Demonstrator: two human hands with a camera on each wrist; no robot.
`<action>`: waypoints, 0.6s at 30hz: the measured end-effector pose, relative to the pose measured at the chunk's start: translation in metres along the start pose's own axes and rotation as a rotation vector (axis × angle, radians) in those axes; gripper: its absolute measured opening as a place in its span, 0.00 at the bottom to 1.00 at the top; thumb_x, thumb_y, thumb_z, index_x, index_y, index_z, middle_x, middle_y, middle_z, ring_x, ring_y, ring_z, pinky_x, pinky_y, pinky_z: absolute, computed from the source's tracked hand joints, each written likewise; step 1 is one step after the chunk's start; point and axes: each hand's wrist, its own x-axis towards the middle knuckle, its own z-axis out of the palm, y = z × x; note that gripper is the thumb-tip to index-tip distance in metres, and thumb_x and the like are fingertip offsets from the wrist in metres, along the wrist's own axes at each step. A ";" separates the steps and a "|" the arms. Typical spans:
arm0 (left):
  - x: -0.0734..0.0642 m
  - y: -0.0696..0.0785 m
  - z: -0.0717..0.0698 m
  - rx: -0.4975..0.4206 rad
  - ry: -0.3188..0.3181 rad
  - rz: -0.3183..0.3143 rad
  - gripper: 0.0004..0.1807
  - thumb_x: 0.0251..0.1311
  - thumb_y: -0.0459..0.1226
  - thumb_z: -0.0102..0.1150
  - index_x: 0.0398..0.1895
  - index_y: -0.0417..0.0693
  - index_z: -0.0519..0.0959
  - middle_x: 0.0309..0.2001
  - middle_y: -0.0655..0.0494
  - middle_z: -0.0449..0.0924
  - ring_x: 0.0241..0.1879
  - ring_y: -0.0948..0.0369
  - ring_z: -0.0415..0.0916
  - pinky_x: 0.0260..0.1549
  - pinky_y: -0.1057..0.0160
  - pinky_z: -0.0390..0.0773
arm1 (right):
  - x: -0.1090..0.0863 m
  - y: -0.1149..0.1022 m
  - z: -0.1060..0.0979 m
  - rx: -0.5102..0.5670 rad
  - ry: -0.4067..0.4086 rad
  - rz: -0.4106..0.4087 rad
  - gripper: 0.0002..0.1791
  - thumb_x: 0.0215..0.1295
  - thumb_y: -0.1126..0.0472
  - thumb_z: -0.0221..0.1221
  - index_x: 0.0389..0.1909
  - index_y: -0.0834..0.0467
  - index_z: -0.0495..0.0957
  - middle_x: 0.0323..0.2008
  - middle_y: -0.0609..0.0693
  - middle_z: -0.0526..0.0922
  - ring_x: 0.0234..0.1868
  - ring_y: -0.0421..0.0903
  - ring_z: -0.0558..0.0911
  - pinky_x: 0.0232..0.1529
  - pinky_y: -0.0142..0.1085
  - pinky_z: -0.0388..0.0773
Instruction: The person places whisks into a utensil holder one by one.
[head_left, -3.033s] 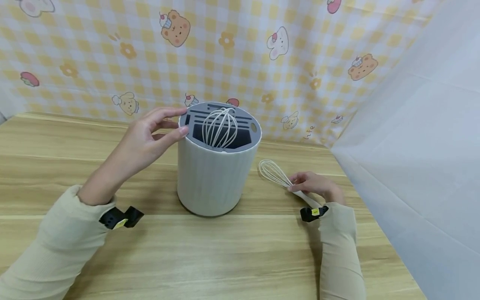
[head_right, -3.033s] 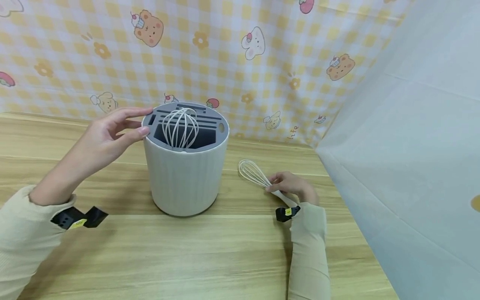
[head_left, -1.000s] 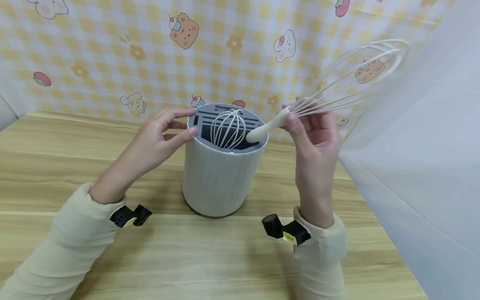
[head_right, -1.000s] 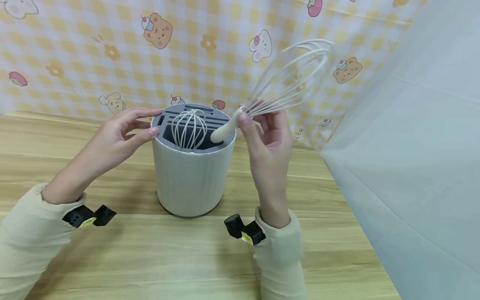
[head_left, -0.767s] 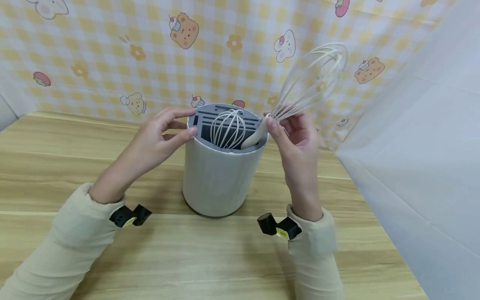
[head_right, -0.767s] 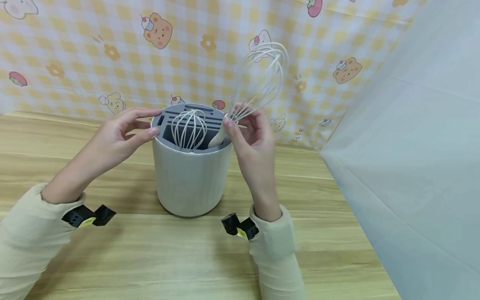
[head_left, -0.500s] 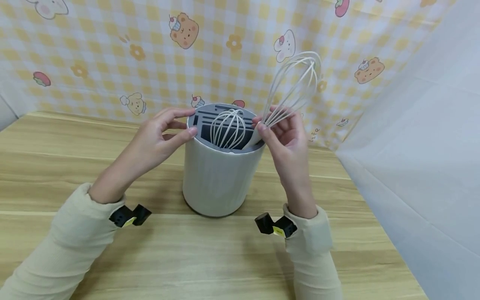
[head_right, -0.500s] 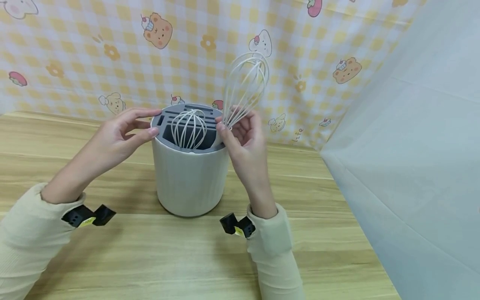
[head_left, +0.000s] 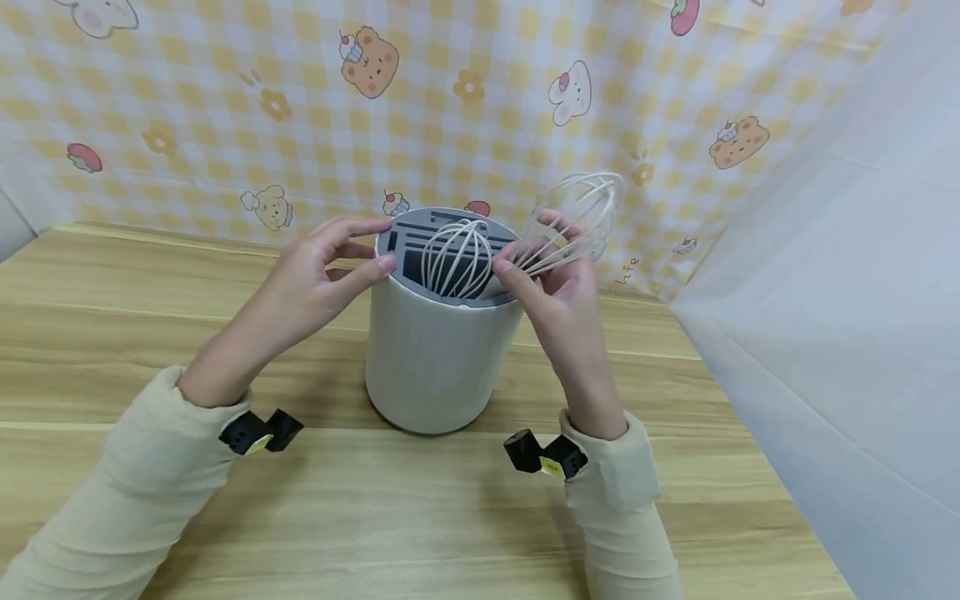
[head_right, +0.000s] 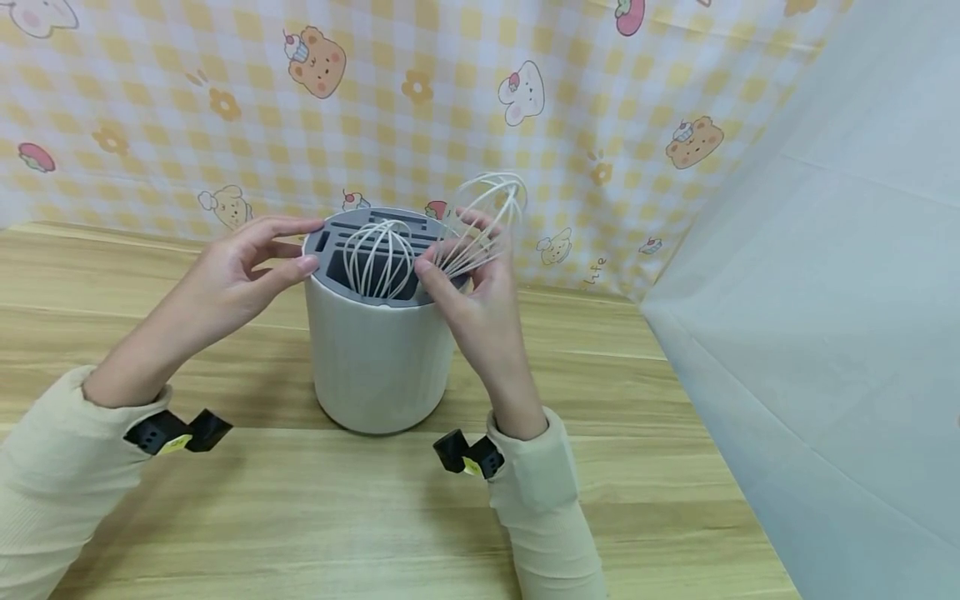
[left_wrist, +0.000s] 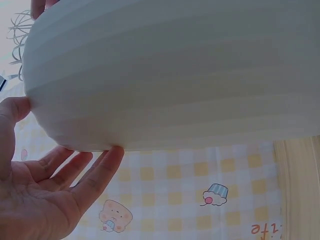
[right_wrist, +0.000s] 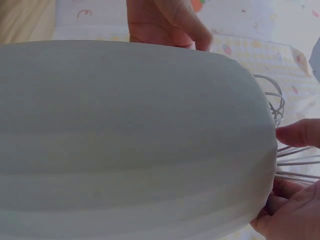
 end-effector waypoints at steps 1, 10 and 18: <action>0.000 0.000 0.000 0.000 -0.001 -0.002 0.26 0.63 0.47 0.54 0.62 0.49 0.68 0.63 0.53 0.66 0.56 0.53 0.70 0.56 0.47 0.73 | 0.000 0.000 0.000 -0.009 0.000 0.006 0.26 0.58 0.75 0.55 0.54 0.56 0.58 0.32 0.45 0.80 0.38 0.41 0.78 0.44 0.28 0.73; 0.000 0.000 0.000 0.000 -0.001 -0.001 0.26 0.63 0.46 0.54 0.62 0.49 0.68 0.63 0.53 0.66 0.56 0.53 0.70 0.56 0.48 0.73 | 0.001 -0.003 0.000 -0.035 0.016 0.037 0.36 0.57 0.73 0.59 0.63 0.55 0.52 0.43 0.55 0.77 0.49 0.52 0.79 0.49 0.33 0.79; 0.000 0.000 0.000 0.002 0.000 0.001 0.26 0.63 0.46 0.54 0.62 0.48 0.68 0.63 0.52 0.66 0.56 0.52 0.70 0.56 0.47 0.73 | 0.000 -0.004 0.000 -0.068 0.018 -0.001 0.48 0.54 0.75 0.61 0.68 0.47 0.44 0.50 0.59 0.72 0.44 0.47 0.79 0.47 0.35 0.80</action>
